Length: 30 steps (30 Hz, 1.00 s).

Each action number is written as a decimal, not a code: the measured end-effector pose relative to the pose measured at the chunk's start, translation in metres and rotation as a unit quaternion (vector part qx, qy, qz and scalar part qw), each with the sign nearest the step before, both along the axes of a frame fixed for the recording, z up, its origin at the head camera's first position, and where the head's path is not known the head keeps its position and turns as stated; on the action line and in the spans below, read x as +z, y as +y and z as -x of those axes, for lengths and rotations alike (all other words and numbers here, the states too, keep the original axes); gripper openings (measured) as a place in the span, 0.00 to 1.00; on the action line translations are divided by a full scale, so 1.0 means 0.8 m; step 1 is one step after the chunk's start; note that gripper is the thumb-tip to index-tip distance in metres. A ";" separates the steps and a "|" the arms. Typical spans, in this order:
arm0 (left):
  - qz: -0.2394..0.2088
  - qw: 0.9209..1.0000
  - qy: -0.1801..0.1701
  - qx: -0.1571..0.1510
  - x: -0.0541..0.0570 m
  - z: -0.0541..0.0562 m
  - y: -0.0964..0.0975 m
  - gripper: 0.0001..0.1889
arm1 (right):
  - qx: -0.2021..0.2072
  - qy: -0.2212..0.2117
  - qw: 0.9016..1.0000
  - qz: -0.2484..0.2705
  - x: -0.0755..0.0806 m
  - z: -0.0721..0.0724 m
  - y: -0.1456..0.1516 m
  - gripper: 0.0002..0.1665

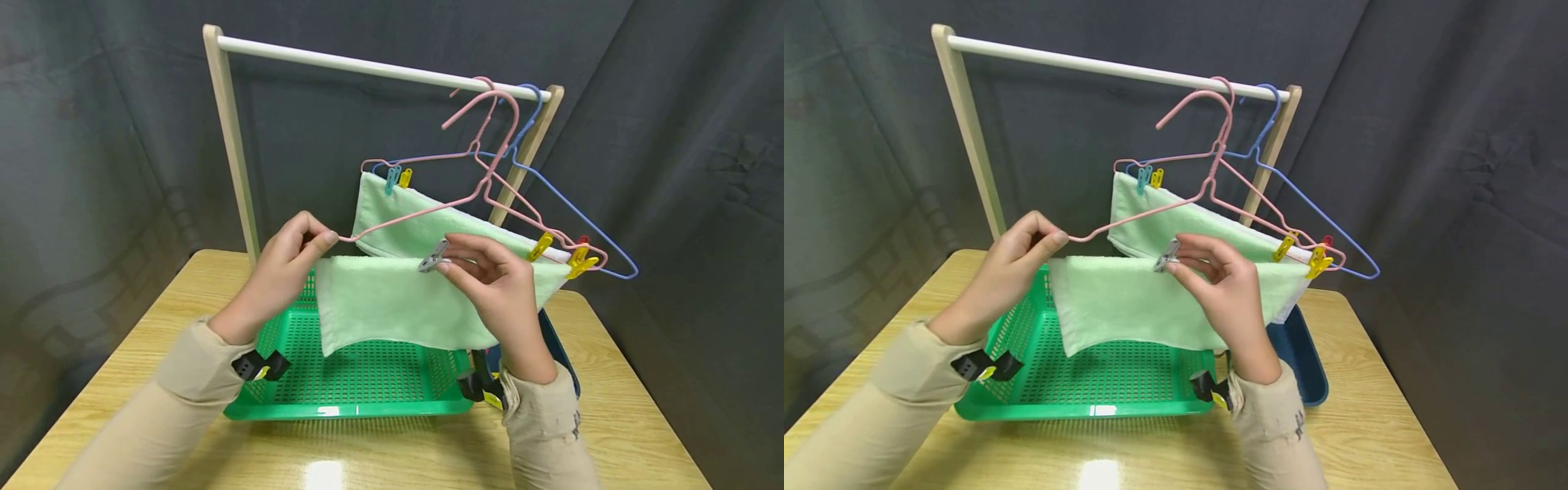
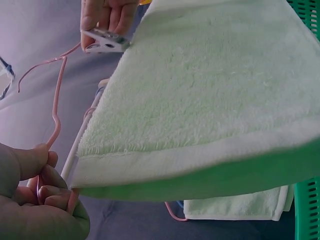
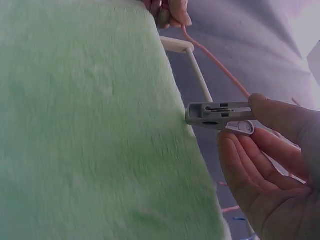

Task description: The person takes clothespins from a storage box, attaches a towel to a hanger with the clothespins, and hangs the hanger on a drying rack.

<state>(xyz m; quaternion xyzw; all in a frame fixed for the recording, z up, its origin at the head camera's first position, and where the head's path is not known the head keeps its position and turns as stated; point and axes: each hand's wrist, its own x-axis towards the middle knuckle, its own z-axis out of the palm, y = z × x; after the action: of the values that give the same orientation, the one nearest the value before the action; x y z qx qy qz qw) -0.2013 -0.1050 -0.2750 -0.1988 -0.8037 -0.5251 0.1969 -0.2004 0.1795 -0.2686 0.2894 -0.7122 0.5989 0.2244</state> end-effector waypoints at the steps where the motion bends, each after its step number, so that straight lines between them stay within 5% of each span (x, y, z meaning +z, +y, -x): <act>1: 0.001 1.000 0.000 0.000 0.000 0.000 0.001 0.10 | -0.001 -0.001 1.000 -0.004 -0.001 0.000 -0.002 0.22; 11: 0.003 1.000 -0.011 0.008 -0.005 0.003 0.008 0.10 | 0.009 0.011 1.000 -0.008 -0.005 0.001 -0.025 0.21; 30: -0.008 1.000 -0.009 0.000 -0.009 0.007 0.014 0.10 | 0.042 0.147 0.988 0.002 -0.026 0.013 -0.061 0.18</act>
<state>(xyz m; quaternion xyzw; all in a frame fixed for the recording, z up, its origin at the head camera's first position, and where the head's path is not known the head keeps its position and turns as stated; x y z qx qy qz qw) -0.2072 -0.0941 -0.2826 -0.1926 -0.8014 -0.5329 0.1915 -0.2104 0.1310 -0.2892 0.4038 -0.6572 0.5601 0.3021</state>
